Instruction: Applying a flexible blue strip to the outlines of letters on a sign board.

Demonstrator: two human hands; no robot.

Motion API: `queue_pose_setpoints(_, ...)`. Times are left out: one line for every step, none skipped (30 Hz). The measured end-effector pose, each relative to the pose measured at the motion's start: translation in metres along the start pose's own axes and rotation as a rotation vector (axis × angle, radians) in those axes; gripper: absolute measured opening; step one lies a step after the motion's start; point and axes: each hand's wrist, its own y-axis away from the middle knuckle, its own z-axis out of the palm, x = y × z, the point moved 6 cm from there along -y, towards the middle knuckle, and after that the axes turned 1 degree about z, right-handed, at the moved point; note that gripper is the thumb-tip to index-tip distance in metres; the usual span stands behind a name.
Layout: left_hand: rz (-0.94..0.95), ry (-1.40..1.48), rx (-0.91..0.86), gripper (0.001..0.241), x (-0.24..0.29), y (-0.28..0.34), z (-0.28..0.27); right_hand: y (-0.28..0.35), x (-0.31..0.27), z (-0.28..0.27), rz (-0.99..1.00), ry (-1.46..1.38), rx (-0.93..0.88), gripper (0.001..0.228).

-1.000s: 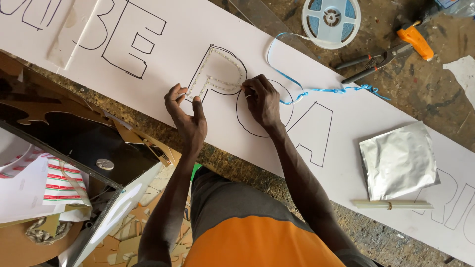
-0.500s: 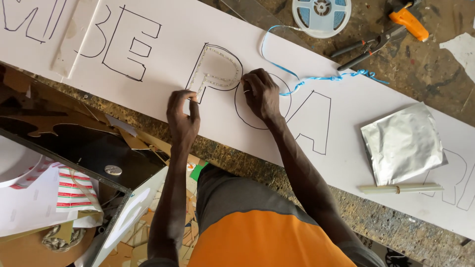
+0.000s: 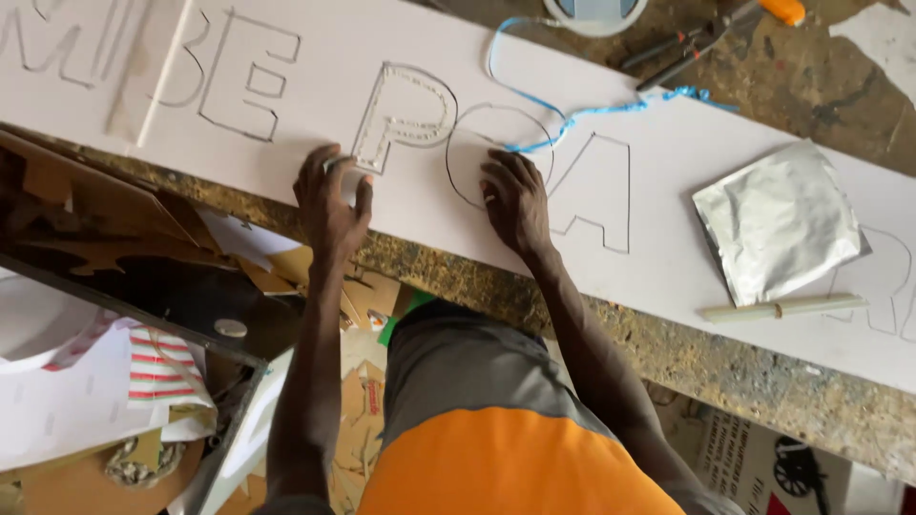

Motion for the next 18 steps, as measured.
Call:
queue_pose_setpoints(-0.01,0.006,-0.012,0.029,0.0,0.005,0.001,0.005,-0.002,-0.001,0.01,0.003,-0.013,0.019)
queue_pose_setpoints(-0.005,0.02,-0.008,0.029,0.002,0.01,0.0,0.009,-0.006,-0.003,-0.003,-0.009,-0.007,0.015)
queue_pose_setpoints(0.019,0.032,0.017,0.03,0.0,-0.001,0.002,0.0,-0.006,-0.005,-0.031,-0.018,0.021,0.012)
queue_pose_setpoints(0.027,0.038,0.024,0.03,-0.002,0.0,0.002,0.004,-0.008,-0.005,-0.036,-0.01,0.031,0.012)
queue_pose_setpoints(0.047,0.008,0.032,0.029,-0.002,0.002,0.003,0.012,-0.008,-0.008,-0.015,-0.019,0.017,0.017)
queue_pose_setpoints(0.067,-0.022,0.041,0.028,0.0,0.005,0.005,0.02,-0.008,-0.01,0.007,-0.028,0.003,0.022)
queue_pose_setpoints(0.075,-0.005,0.027,0.028,0.007,0.008,0.003,0.034,-0.012,-0.016,0.026,-0.015,0.006,0.022)
queue_pose_setpoints(0.066,-0.02,0.01,0.025,0.014,0.012,0.002,0.048,-0.016,-0.021,0.036,0.005,0.014,0.026)
queue_pose_setpoints(0.064,-0.041,0.014,0.022,0.017,0.007,0.0,0.05,-0.018,-0.024,0.029,0.023,0.034,0.029)
queue_pose_setpoints(0.078,-0.032,0.019,0.022,0.031,0.006,-0.004,0.059,-0.018,-0.03,0.03,0.034,0.049,0.029)
queue_pose_setpoints(0.047,-0.061,-0.001,0.027,0.042,0.013,-0.01,0.074,-0.021,-0.036,0.046,0.044,0.059,0.03)
queue_pose_setpoints(0.015,-0.091,-0.022,0.032,0.051,0.02,-0.017,0.088,-0.023,-0.04,0.061,0.054,0.07,0.031)
queue_pose_setpoints(0.014,-0.09,-0.028,0.032,0.054,0.03,-0.016,0.1,-0.027,-0.043,0.066,0.055,0.067,0.031)
queue_pose_setpoints(-0.011,-0.086,-0.027,0.034,0.055,0.04,-0.016,0.112,-0.03,-0.048,0.083,0.087,0.104,0.029)
queue_pose_setpoints(-0.031,-0.079,-0.021,0.037,0.056,0.044,-0.012,0.119,-0.031,-0.054,0.097,0.124,0.147,0.028)
queue_pose_setpoints(-0.028,-0.073,-0.022,0.037,0.051,0.035,-0.006,0.112,-0.024,-0.056,0.098,0.129,0.149,0.028)
queue_pose_setpoints(0.008,-0.093,0.011,0.036,0.05,0.039,-0.007,0.119,-0.022,-0.059,0.122,0.074,0.167,0.023)
queue_pose_setpoints(0.045,-0.112,0.044,0.036,0.048,0.044,-0.007,0.127,-0.019,-0.061,0.145,0.019,0.185,0.018)
